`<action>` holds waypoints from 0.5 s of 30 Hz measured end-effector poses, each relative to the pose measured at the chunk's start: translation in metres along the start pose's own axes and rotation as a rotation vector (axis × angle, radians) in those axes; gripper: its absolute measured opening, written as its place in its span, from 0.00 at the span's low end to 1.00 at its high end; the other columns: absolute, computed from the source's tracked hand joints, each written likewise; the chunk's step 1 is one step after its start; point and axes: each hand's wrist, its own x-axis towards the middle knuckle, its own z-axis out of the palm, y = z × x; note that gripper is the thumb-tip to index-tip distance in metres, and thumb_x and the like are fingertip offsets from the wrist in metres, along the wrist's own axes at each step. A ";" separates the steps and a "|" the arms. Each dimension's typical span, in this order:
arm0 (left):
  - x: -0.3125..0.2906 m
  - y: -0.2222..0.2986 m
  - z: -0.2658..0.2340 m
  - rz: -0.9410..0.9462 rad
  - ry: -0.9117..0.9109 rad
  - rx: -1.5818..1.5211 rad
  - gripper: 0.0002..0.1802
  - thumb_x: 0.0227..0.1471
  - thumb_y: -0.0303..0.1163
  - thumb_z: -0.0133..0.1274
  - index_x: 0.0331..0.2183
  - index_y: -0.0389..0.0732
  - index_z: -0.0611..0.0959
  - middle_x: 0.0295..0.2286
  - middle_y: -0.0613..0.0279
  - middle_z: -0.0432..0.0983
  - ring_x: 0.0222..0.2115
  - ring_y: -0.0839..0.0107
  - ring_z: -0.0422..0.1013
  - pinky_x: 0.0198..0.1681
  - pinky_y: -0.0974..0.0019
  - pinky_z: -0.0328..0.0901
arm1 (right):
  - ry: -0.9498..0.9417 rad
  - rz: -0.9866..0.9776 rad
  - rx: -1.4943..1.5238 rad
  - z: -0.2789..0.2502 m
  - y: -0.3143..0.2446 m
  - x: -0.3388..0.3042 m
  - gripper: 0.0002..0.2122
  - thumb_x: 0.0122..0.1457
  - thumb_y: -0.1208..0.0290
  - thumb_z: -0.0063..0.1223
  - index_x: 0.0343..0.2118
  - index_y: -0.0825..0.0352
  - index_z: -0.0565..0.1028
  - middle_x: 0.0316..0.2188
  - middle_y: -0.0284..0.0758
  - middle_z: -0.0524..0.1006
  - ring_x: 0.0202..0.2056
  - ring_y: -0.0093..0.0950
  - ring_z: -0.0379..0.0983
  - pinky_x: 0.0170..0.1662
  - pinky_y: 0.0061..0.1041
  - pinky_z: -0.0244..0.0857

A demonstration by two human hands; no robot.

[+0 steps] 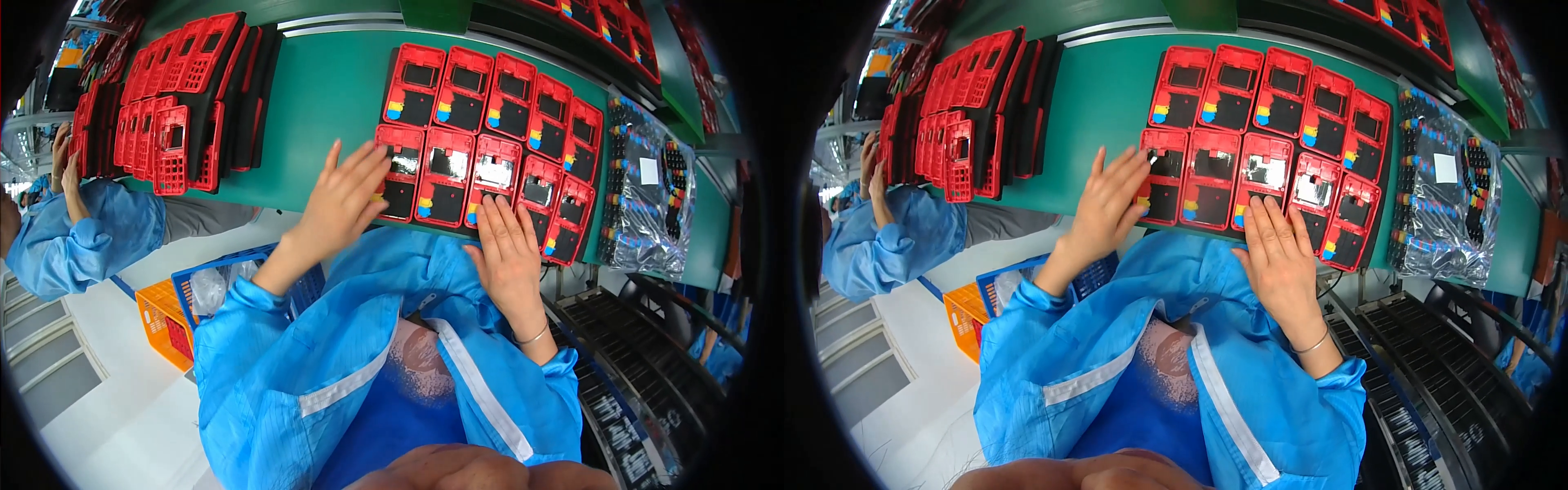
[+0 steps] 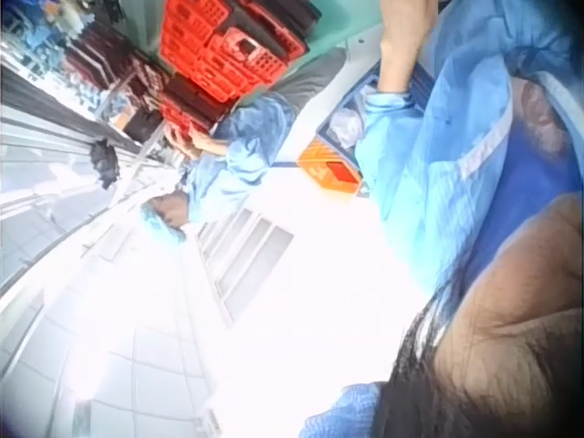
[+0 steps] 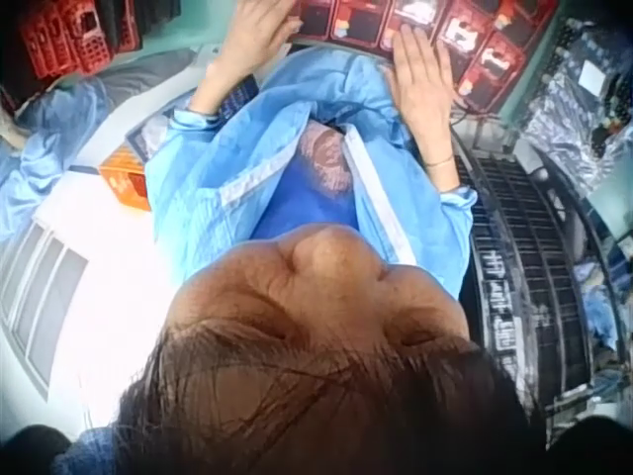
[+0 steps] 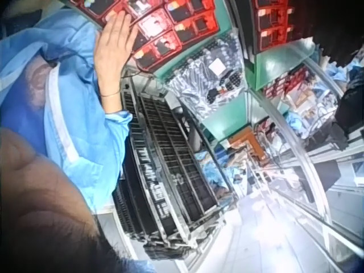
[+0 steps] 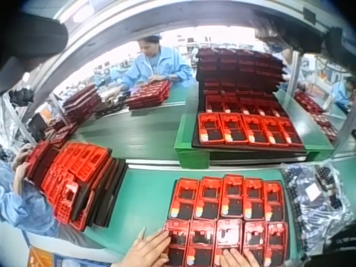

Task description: The person assembles keypad buttons into red plastic housings by hand, inserting color-coded buttons into keypad panels.

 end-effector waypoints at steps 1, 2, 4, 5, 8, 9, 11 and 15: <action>0.014 -0.004 -0.003 0.014 -0.012 0.015 0.33 0.57 0.34 0.61 0.61 0.34 0.73 0.63 0.48 0.66 0.66 0.50 0.61 0.72 0.36 0.43 | -0.027 0.004 0.051 -0.008 0.001 0.002 0.28 0.59 0.64 0.64 0.61 0.71 0.72 0.63 0.42 0.72 0.67 0.40 0.64 0.70 0.49 0.52; 0.028 -0.009 -0.005 0.016 0.002 0.019 0.33 0.57 0.34 0.61 0.61 0.34 0.73 0.63 0.48 0.66 0.66 0.50 0.61 0.72 0.36 0.43 | -0.052 0.004 0.101 -0.014 0.003 0.006 0.28 0.59 0.65 0.64 0.61 0.71 0.72 0.63 0.42 0.72 0.66 0.40 0.64 0.70 0.49 0.52; 0.057 -0.017 -0.005 0.027 -0.100 0.162 0.33 0.59 0.37 0.59 0.62 0.33 0.72 0.64 0.47 0.65 0.66 0.54 0.61 0.72 0.37 0.44 | -0.032 0.007 0.109 -0.020 0.007 0.011 0.29 0.58 0.64 0.65 0.61 0.70 0.72 0.63 0.42 0.72 0.66 0.41 0.65 0.70 0.50 0.52; 0.070 -0.017 -0.004 0.032 -0.106 0.178 0.34 0.61 0.42 0.58 0.61 0.31 0.72 0.63 0.43 0.65 0.66 0.55 0.61 0.72 0.38 0.44 | 0.005 0.015 0.088 -0.023 0.010 0.014 0.29 0.58 0.64 0.65 0.61 0.69 0.72 0.63 0.42 0.71 0.66 0.41 0.65 0.70 0.50 0.52; 0.082 -0.023 0.018 0.066 -0.130 0.181 0.38 0.61 0.48 0.58 0.60 0.28 0.73 0.62 0.40 0.66 0.66 0.51 0.60 0.73 0.40 0.43 | 0.086 0.080 -0.028 -0.030 0.027 0.016 0.29 0.60 0.63 0.62 0.63 0.69 0.71 0.64 0.42 0.71 0.67 0.44 0.64 0.70 0.50 0.53; 0.080 -0.021 0.020 0.062 -0.150 0.200 0.42 0.60 0.51 0.58 0.59 0.24 0.72 0.61 0.35 0.66 0.67 0.49 0.59 0.73 0.41 0.42 | 0.109 0.123 -0.048 -0.030 0.037 0.015 0.28 0.61 0.63 0.61 0.63 0.69 0.71 0.64 0.43 0.70 0.67 0.44 0.63 0.70 0.50 0.53; 0.085 -0.017 0.016 0.066 -0.167 0.210 0.43 0.59 0.52 0.58 0.59 0.23 0.72 0.61 0.34 0.66 0.67 0.48 0.59 0.73 0.41 0.42 | 0.146 0.221 -0.103 -0.031 0.057 0.008 0.27 0.64 0.62 0.58 0.64 0.69 0.71 0.65 0.44 0.70 0.67 0.46 0.63 0.70 0.49 0.53; 0.084 -0.016 0.014 0.054 -0.203 0.252 0.45 0.60 0.53 0.57 0.61 0.21 0.69 0.62 0.33 0.63 0.68 0.47 0.56 0.73 0.41 0.39 | 0.158 0.297 -0.169 -0.034 0.071 -0.001 0.26 0.65 0.62 0.58 0.63 0.69 0.71 0.64 0.45 0.70 0.67 0.44 0.64 0.70 0.48 0.53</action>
